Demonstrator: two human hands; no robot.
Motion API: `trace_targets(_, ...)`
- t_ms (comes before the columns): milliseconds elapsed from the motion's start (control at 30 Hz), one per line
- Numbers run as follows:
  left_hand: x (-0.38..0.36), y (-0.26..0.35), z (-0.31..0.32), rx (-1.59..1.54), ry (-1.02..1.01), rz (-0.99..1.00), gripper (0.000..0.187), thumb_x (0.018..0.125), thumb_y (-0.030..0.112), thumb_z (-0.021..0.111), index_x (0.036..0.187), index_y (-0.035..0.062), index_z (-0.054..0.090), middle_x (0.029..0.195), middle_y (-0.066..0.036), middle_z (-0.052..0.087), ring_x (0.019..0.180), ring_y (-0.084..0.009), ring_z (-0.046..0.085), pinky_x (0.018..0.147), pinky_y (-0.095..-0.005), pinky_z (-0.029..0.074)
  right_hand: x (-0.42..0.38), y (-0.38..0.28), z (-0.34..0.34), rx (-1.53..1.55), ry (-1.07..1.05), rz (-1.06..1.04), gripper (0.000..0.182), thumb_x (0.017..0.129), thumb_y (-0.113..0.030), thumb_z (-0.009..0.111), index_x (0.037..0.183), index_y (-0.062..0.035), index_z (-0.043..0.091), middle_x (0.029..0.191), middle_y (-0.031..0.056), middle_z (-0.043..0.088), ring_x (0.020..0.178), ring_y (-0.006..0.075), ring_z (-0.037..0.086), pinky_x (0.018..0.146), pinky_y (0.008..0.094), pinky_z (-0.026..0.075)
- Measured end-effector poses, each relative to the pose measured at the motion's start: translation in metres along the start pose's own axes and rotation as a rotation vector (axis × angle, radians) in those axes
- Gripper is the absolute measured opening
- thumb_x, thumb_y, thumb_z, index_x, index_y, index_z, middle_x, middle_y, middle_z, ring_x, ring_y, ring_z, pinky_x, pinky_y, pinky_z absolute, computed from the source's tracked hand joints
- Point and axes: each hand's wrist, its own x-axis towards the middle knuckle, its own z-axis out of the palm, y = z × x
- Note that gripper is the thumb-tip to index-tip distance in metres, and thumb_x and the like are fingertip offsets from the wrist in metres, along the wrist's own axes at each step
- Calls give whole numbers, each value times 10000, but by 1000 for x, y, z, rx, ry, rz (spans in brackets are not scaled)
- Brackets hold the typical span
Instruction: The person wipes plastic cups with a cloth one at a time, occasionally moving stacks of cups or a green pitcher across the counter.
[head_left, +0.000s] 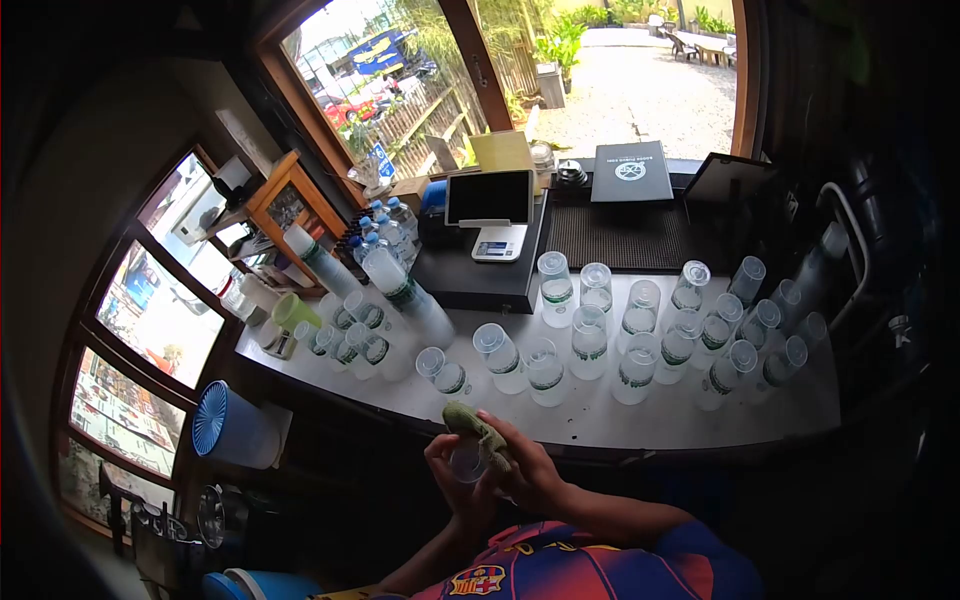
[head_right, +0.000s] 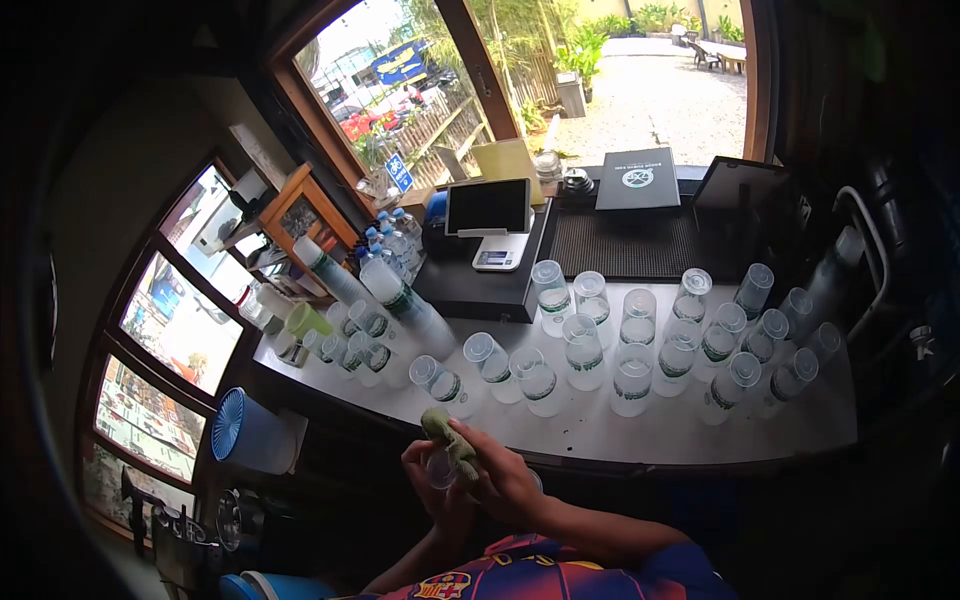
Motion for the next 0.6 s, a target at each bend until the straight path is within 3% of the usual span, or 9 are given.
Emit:
trace_targets(100, 16, -10, -4, -68, 79, 56, 764, 768, 483, 773, 1218, 56, 327, 1050, -139, 522, 1018, -196, 505, 902, -346, 413, -10, 24, 3, -260, -53, -165, 584, 901, -28, 550, 1455, -60, 367, 1404, 232, 465, 1329, 379, 431, 1100, 422, 335)
trace_targets(133, 26, -9, -5, -86, 105, 79, 760, 770, 489, 766, 1216, 54, 330, 1046, -139, 523, 1019, -198, 504, 904, -348, 411, -19, 23, 4, -321, -63, -109, 601, 880, -9, 558, 1450, -68, 375, 1432, 244, 429, 1366, 383, 381, 1131, 425, 284)
trace_targets(233, 45, -5, -16, 7, 210, 49, 729, 775, 449, 759, 1215, 49, 337, 1051, -128, 528, 1012, -193, 512, 909, -343, 423, -25, 31, 4, -363, -105, -77, 635, 852, -2, 577, 1450, -73, 378, 1451, 254, 401, 1378, 392, 357, 1137, 431, 273)
trace_targets(267, 40, -8, -13, -16, 121, 17, 711, 776, 428, 758, 1213, 46, 347, 1058, -125, 529, 1013, -188, 512, 912, -338, 423, -21, 31, 2, -376, -67, -36, 527, 950, -131, 520, 1457, -97, 380, 1455, 238, 401, 1378, 369, 364, 1129, 421, 284)
trace_targets(367, 16, -19, 2, -20, -63, -107, 655, 768, 326, 760, 1222, 25, 397, 1089, -105, 532, 1007, -164, 518, 911, -311, 425, -4, 26, -2, 137, 32, 144, 482, 992, -172, 463, 1457, -85, 372, 1445, 223, 421, 1380, 334, 376, 1121, 379, 290)
trace_targets(400, 14, -26, 2, 1, -44, -133, 653, 772, 314, 748, 1237, 17, 399, 1081, -102, 537, 996, -163, 525, 906, -310, 428, -1, 32, -3, 7, 32, 50, 464, 1016, -205, 417, 1458, -72, 364, 1412, 213, 464, 1332, 312, 444, 1082, 348, 335)
trace_targets(500, 24, -50, -9, 5, -27, -153, 673, 796, 289, 713, 1299, -2, 373, 1058, -100, 552, 971, -168, 537, 898, -310, 432, -10, 65, 7, 7, 59, 122, 451, 1026, -227, 395, 1443, -57, 376, 1363, 210, 512, 1269, 313, 507, 1039, 349, 379)
trace_targets(600, 33, -66, -22, -18, 33, -206, 704, 823, 288, 677, 1357, -14, 331, 1038, -105, 564, 954, -174, 541, 893, -313, 431, -11, 83, 8, 46, -51, 408, 418, 1038, -214, 381, 1425, -57, 389, 1241, 186, 583, 1146, 257, 563, 979, 340, 412)
